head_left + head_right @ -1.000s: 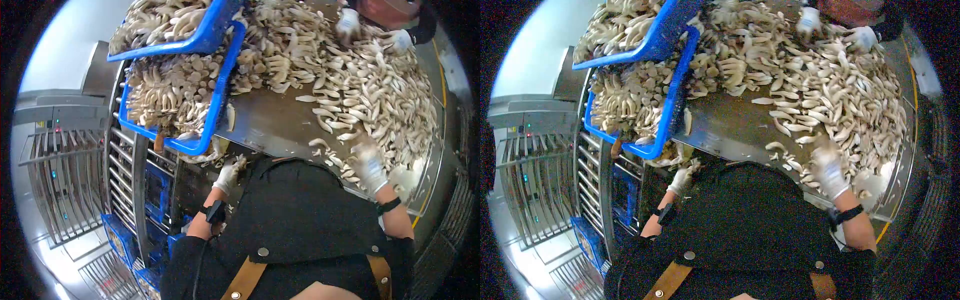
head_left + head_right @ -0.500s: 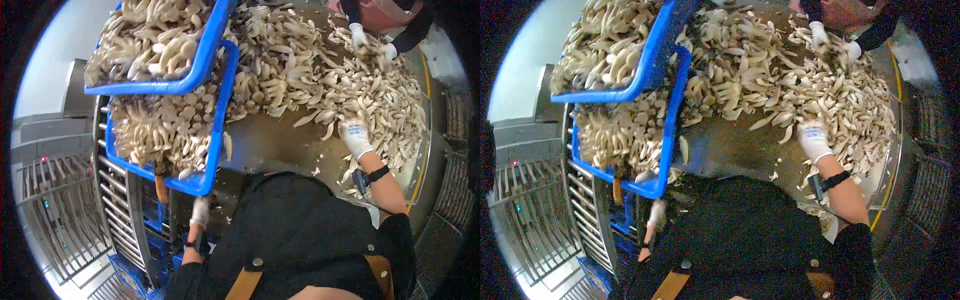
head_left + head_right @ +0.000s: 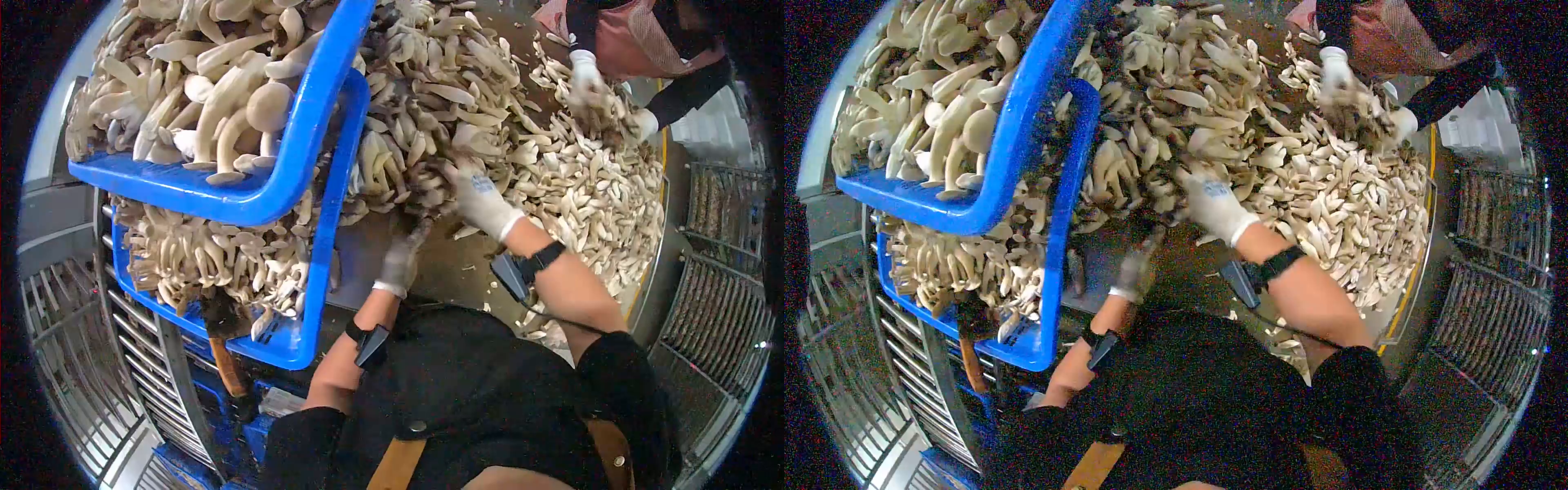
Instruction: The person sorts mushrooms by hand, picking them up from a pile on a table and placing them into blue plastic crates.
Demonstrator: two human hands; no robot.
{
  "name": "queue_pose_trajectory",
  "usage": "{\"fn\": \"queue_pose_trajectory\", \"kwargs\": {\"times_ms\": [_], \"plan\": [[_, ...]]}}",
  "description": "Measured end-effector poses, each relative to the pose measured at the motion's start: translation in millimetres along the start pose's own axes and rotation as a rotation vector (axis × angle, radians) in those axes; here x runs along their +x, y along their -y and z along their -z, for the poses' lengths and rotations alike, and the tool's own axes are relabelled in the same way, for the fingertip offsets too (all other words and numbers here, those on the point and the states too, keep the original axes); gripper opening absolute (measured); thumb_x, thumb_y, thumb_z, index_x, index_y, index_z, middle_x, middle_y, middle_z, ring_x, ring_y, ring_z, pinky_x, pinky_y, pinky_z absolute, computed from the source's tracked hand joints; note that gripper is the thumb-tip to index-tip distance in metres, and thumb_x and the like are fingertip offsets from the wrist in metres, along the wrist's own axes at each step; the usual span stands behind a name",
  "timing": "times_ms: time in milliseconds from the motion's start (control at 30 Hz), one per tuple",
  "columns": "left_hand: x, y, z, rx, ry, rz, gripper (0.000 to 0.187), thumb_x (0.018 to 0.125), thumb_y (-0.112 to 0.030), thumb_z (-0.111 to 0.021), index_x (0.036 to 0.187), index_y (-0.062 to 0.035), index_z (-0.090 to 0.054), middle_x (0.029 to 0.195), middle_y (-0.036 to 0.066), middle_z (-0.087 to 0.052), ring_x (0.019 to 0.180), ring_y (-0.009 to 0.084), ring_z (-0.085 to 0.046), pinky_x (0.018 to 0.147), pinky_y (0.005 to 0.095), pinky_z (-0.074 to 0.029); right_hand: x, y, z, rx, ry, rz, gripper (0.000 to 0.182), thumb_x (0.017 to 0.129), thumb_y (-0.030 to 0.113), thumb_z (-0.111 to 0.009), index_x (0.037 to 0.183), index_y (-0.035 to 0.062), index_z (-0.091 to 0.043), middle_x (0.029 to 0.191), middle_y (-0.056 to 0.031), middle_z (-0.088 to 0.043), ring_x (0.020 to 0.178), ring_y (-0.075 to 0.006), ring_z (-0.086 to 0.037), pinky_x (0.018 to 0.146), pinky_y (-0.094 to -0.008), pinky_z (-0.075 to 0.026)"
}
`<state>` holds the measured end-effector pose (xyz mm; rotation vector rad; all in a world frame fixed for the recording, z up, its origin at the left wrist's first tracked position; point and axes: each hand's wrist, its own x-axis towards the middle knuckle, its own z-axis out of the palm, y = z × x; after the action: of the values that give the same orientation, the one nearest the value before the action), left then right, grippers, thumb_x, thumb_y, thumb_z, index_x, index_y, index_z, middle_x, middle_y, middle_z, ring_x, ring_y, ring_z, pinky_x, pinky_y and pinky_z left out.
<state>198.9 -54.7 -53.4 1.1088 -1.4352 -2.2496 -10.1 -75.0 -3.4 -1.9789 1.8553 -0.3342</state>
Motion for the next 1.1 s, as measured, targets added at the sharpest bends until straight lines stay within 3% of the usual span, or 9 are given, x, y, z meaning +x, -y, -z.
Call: {"fn": "queue_pose_trajectory", "kwargs": {"times_ms": [67, 267, 533, 600, 733, 800, 900, 1033, 1100], "plan": [[10.6, 16.5, -7.0, -0.422, -0.075, -0.191, 0.065, 0.086, -0.005, -0.057, 0.142, -0.0059, -0.024, 0.139, 0.012, -0.035, 0.124, 0.0198, -0.039, 0.102, 0.033, -0.034, -21.4, 2.5, 7.2, 0.355, 0.066, -0.284, 0.067, 0.069, 0.019, -0.074, 0.125, 0.0014, -0.042, 0.12, -0.023, -0.05, 0.112, -0.0356, -0.048, 0.096, -0.0415, -0.04], [-10.1, -71.5, -41.7, 0.145, -0.069, -0.369, 0.071, 0.086, -0.017, -0.062, 0.142, -0.0058, -0.019, 0.138, 0.013, -0.036, 0.126, 0.0192, -0.037, 0.102, 0.034, -0.034, -118.5, -16.2, 37.6, 2.035, -0.238, -0.716, 0.027, 0.09, 0.014, -0.056, 0.115, 0.0049, -0.05, 0.111, -0.0071, -0.059, 0.093, -0.0179, -0.06, 0.086, -0.0321, -0.048], [-11.3, -86.8, -107.0, -0.492, 0.252, 0.143, 0.061, 0.088, -0.03, -0.06, 0.138, -0.0074, -0.031, 0.127, 0.007, -0.048, 0.111, 0.0192, -0.051, 0.095, 0.0377, -0.042, -169.6, -9.8, 56.0, 1.422, -0.4, -0.363, 0.044, 0.097, 0.022, -0.042, 0.135, 0.002, -0.035, 0.133, -0.0107, -0.044, 0.12, -0.0218, -0.047, 0.105, -0.0338, -0.033], [-14.6, -72.2, -114.5, -0.642, 0.333, 0.098, 0.061, 0.088, -0.036, -0.059, 0.136, -0.0086, -0.035, 0.125, 0.005, -0.05, 0.109, 0.0207, -0.053, 0.094, 0.0412, -0.043, -176.8, 10.0, 76.1, 1.823, -0.507, -0.265, 0.038, 0.096, 0.015, -0.042, 0.13, -0.0012, -0.037, 0.129, -0.0115, -0.045, 0.116, -0.0219, -0.051, 0.101, -0.0329, -0.041], [-35.5, -21.4, -109.3, -0.763, 0.231, 0.167, 0.052, 0.09, -0.04, -0.053, 0.13, -0.0079, -0.043, 0.12, 0.007, -0.055, 0.101, 0.021, -0.055, 0.087, 0.0416, -0.046, -189.8, 3.8, 33.4, 1.6, -0.239, -0.548, 0.047, 0.09, 0.018, -0.052, 0.131, -0.0002, -0.037, 0.124, -0.0191, -0.046, 0.109, -0.0299, -0.053, 0.091, -0.0358, -0.044], [-67.3, -23.8, -101.0, -0.411, -0.005, 0.344, 0.048, 0.093, -0.035, -0.048, 0.129, -0.0036, -0.045, 0.122, 0.01, -0.055, 0.108, 0.0222, -0.053, 0.094, 0.0378, -0.041, -199.4, -13.8, -30.6, 0.898, -0.149, -0.349, 0.061, 0.08, 0.024, -0.067, 0.128, -0.0002, -0.038, 0.111, -0.0275, -0.053, 0.099, -0.0388, -0.056, 0.081, -0.0397, -0.047], [-78.7, 33.1, -92.0, 0.013, -0.162, -0.055, 0.056, 0.09, -0.034, -0.052, 0.134, -0.0028, -0.038, 0.121, 0.013, -0.054, 0.108, 0.0233, -0.054, 0.094, 0.0343, -0.042, -176.3, 6.9, -55.9, 0.557, -0.104, -0.332, 0.064, 0.077, 0.024, -0.069, 0.126, -0.004, -0.038, 0.099, -0.0268, -0.058, 0.094, -0.0403, -0.057, 0.08, -0.0436, -0.046], [-53.9, 30.0, -96.7, 0.486, -0.607, -0.015, 0.085, 0.074, -0.034, -0.072, 0.139, -0.0054, -0.025, 0.114, 0.014, -0.053, 0.1, 0.0223, -0.051, 0.084, 0.0356, -0.046, -131.1, 3.9, -11.2, 0.134, 0.08, 0.49, 0.037, 0.079, 0.021, -0.062, 0.102, -0.0057, -0.05, 0.088, -0.029, -0.058, 0.087, -0.0449, -0.055, 0.073, -0.048, -0.044], [-50.7, 3.3, -90.8, 0.374, -0.522, -0.007, 0.094, 0.069, -0.031, -0.075, 0.14, -0.0065, -0.02, 0.122, 0.016, -0.046, 0.108, 0.0241, -0.046, 0.089, 0.0349, -0.042, -118.4, 14.1, 12.0, 0.337, 0.225, 0.001, 0.03, 0.08, 0.02, -0.06, 0.098, -0.0034, -0.053, 0.084, -0.028, -0.056, 0.086, -0.0442, -0.055, 0.072, -0.048, -0.044]]}}
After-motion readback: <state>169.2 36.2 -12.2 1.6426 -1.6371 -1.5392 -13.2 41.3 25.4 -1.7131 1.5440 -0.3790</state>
